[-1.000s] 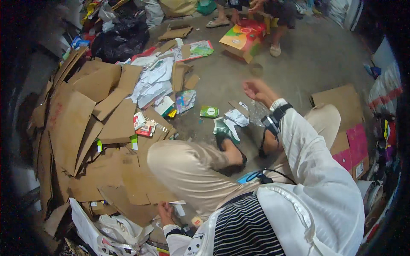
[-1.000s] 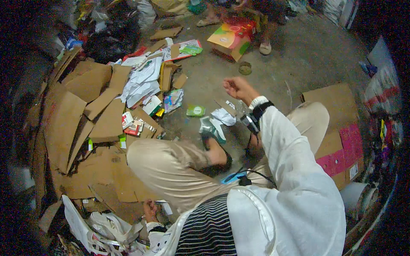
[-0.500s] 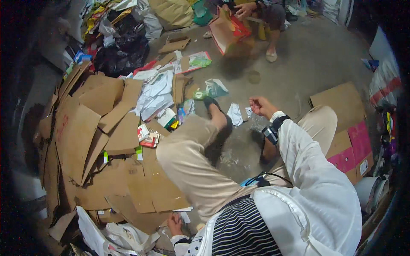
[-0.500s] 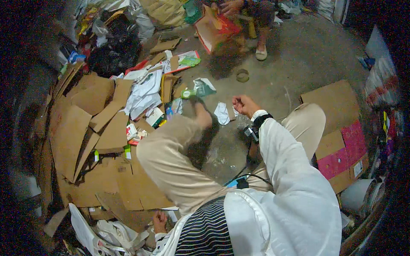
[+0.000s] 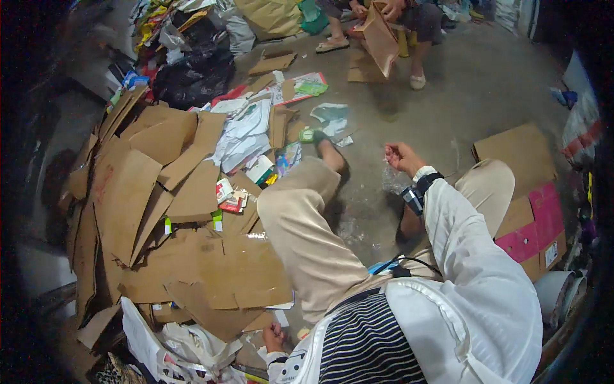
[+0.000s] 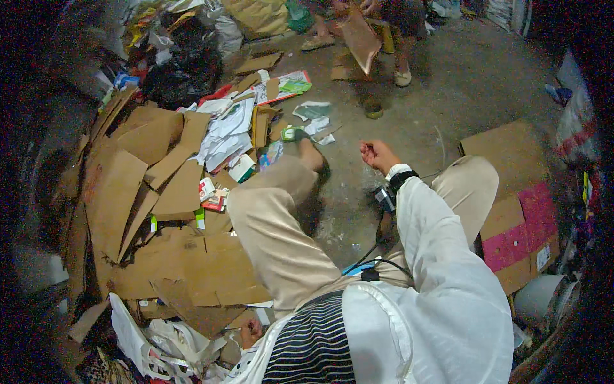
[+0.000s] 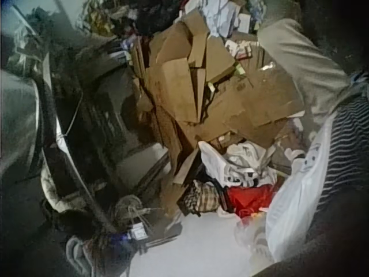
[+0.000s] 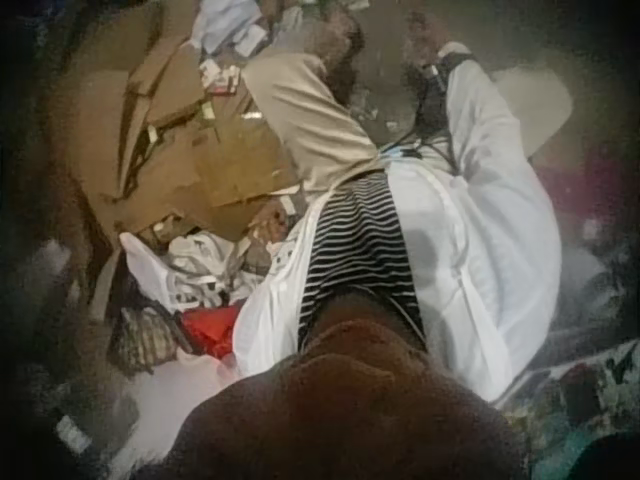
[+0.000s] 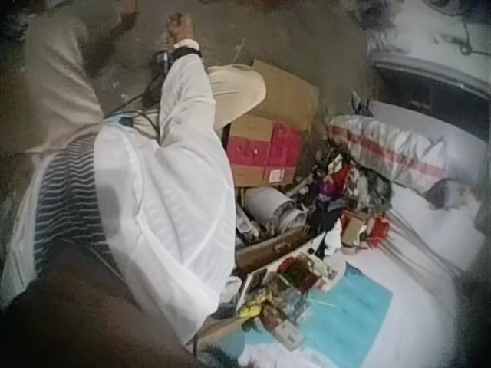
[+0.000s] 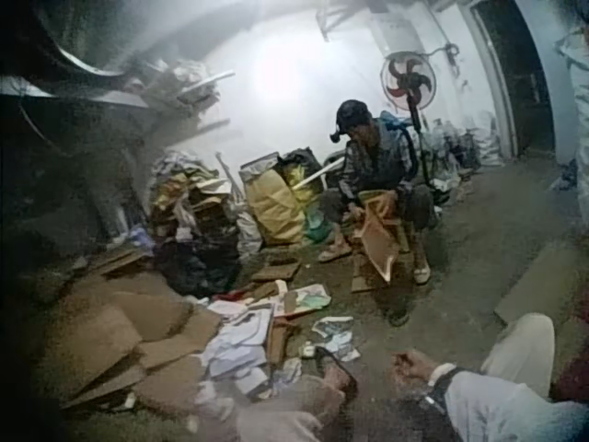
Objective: Sorting and flattening cardboard boxes and papers from a pile of recyclables.
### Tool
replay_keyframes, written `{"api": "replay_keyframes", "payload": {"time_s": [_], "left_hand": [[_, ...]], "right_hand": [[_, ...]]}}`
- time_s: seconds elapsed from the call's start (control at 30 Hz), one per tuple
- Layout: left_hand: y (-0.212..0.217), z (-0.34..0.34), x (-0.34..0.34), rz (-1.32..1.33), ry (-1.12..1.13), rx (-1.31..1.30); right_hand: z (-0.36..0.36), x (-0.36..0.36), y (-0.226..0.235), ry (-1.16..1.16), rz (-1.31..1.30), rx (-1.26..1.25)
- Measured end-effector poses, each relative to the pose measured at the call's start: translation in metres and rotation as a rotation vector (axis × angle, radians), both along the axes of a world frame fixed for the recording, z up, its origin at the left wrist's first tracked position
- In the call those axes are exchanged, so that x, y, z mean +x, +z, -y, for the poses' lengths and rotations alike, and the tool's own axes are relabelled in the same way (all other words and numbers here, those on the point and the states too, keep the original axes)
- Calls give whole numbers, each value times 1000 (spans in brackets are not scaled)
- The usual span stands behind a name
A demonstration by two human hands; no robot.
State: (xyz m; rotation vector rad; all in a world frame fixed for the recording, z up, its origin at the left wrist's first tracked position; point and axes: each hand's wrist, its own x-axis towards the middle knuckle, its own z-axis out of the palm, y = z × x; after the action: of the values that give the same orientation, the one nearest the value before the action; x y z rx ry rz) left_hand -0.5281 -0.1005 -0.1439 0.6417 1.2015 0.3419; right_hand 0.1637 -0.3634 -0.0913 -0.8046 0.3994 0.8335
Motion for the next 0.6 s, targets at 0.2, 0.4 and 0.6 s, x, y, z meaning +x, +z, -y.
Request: {"api": "replay_keyframes", "payload": {"time_s": [0.2, 0.4, 0.6], "left_hand": [[20, -4, 9, -52, -41, 237], [60, 16, 52, -401, 276, 297], [26, 45, -23, -44, 50, 129]], "right_hand": [[-9, -3, 9, -22, 22, 34], [-26, -12, 10, 56, 31, 68], [-35, -11, 16, 23, 53, 64]]}}
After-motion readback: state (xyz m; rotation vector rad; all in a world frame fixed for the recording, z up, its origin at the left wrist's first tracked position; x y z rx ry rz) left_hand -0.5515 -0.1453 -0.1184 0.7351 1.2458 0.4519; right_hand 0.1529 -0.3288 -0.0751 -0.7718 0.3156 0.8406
